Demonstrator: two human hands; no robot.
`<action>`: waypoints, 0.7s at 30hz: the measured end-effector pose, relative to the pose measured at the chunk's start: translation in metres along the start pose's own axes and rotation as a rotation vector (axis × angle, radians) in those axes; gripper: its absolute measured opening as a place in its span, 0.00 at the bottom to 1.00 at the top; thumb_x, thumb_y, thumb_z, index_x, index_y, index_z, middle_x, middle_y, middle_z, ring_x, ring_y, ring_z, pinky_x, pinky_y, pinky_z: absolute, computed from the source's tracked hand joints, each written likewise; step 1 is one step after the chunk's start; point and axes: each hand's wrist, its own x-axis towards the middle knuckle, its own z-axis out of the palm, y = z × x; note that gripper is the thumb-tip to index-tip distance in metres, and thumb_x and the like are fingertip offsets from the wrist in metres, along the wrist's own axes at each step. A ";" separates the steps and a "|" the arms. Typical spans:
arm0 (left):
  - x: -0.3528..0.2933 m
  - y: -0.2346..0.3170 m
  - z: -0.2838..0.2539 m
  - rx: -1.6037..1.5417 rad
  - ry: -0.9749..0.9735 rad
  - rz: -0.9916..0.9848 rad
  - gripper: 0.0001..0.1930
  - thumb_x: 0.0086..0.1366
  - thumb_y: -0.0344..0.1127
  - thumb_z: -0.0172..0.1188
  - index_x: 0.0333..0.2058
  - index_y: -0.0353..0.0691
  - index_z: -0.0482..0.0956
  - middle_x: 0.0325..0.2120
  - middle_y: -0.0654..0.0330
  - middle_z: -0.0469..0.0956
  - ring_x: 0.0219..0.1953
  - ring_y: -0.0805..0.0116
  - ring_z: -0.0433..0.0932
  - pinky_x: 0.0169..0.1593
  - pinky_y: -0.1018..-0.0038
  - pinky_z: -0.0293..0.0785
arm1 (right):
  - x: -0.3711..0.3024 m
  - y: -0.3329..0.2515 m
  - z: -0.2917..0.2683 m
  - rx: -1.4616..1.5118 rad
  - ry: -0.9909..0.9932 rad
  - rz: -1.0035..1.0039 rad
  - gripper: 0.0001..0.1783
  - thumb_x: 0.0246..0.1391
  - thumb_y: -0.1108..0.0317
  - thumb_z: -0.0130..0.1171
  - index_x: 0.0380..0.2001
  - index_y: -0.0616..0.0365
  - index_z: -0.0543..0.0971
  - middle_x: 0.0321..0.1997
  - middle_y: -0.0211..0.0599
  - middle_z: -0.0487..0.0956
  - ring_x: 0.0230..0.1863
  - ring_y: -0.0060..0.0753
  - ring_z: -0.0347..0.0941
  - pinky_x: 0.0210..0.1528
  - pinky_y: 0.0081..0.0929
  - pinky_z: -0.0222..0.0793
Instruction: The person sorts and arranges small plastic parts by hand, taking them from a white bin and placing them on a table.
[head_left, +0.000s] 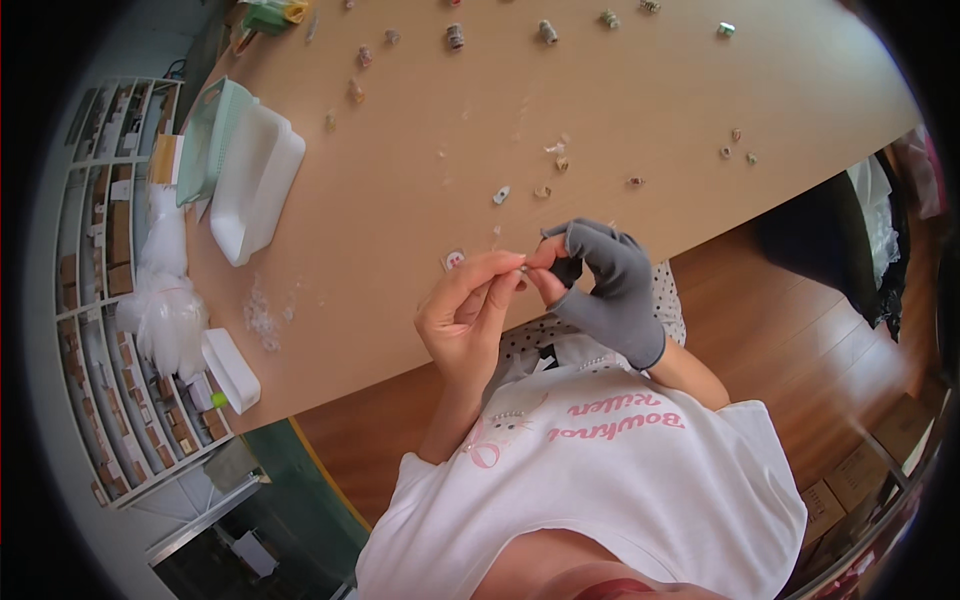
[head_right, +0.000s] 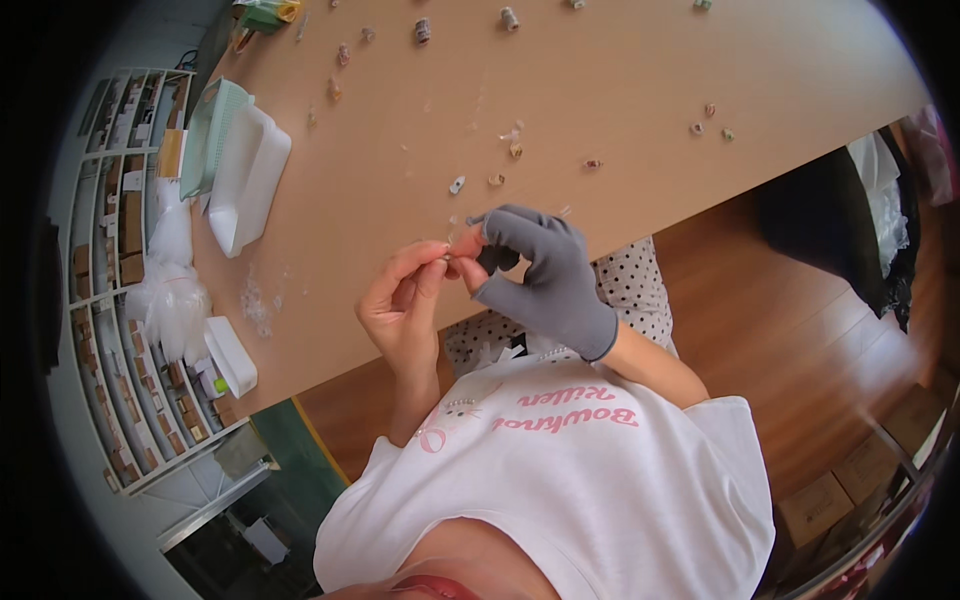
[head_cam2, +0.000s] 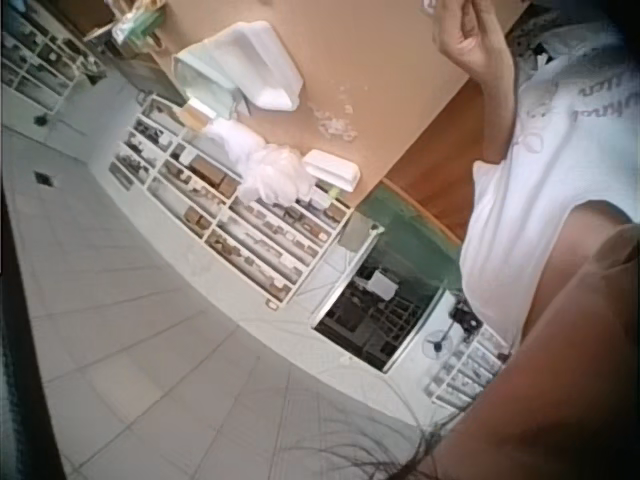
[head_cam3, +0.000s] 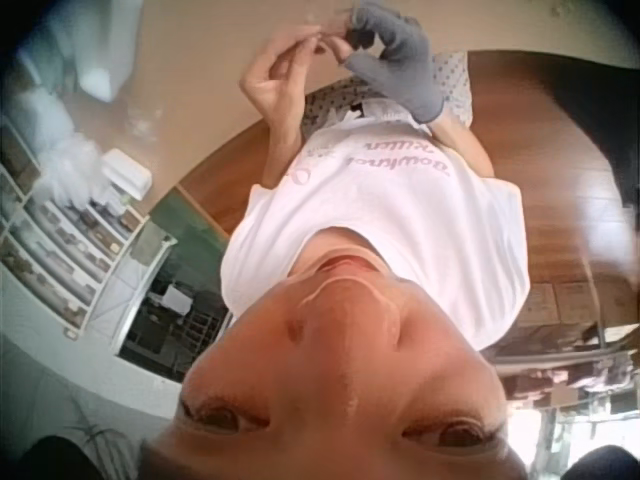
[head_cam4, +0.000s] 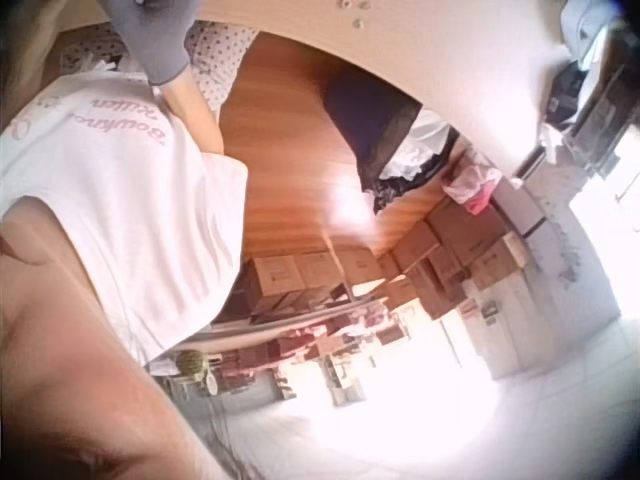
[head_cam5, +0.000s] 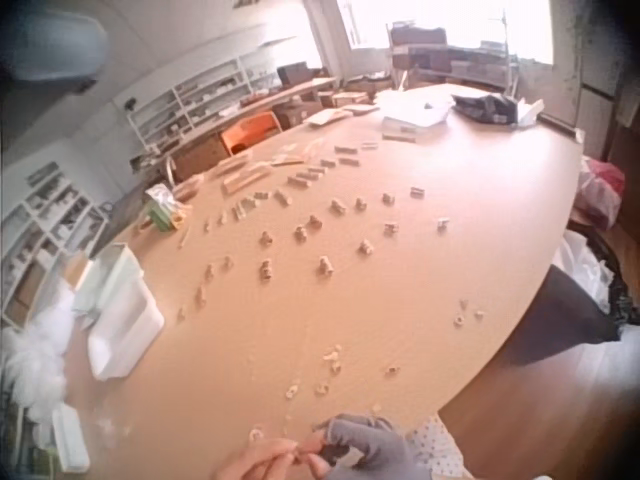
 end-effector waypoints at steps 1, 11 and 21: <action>-0.004 0.000 -0.004 -0.134 -0.023 -0.119 0.07 0.62 0.21 0.63 0.39 0.31 0.83 0.36 0.58 0.82 0.35 0.73 0.80 0.37 0.81 0.76 | -0.002 0.000 0.000 -0.032 0.018 -0.025 0.08 0.43 0.77 0.68 0.28 0.58 0.80 0.30 0.32 0.79 0.24 0.24 0.73 0.29 0.22 0.67; 0.008 -0.022 -0.006 -0.483 -0.077 -0.356 0.10 0.63 0.19 0.59 0.43 0.31 0.81 0.39 0.53 0.83 0.42 0.66 0.82 0.48 0.71 0.79 | 0.020 0.003 -0.025 -0.794 -0.137 -0.600 0.15 0.44 0.64 0.66 0.37 0.50 0.78 0.41 0.27 0.77 0.31 0.26 0.73 0.31 0.26 0.69; 0.029 -0.034 0.000 -0.423 -0.040 -0.460 0.14 0.66 0.24 0.58 0.51 0.31 0.78 0.43 0.52 0.82 0.48 0.65 0.81 0.54 0.71 0.75 | 0.074 0.001 -0.043 -0.915 -0.235 -0.639 0.16 0.43 0.62 0.68 0.38 0.51 0.79 0.28 0.27 0.76 0.25 0.33 0.71 0.30 0.29 0.68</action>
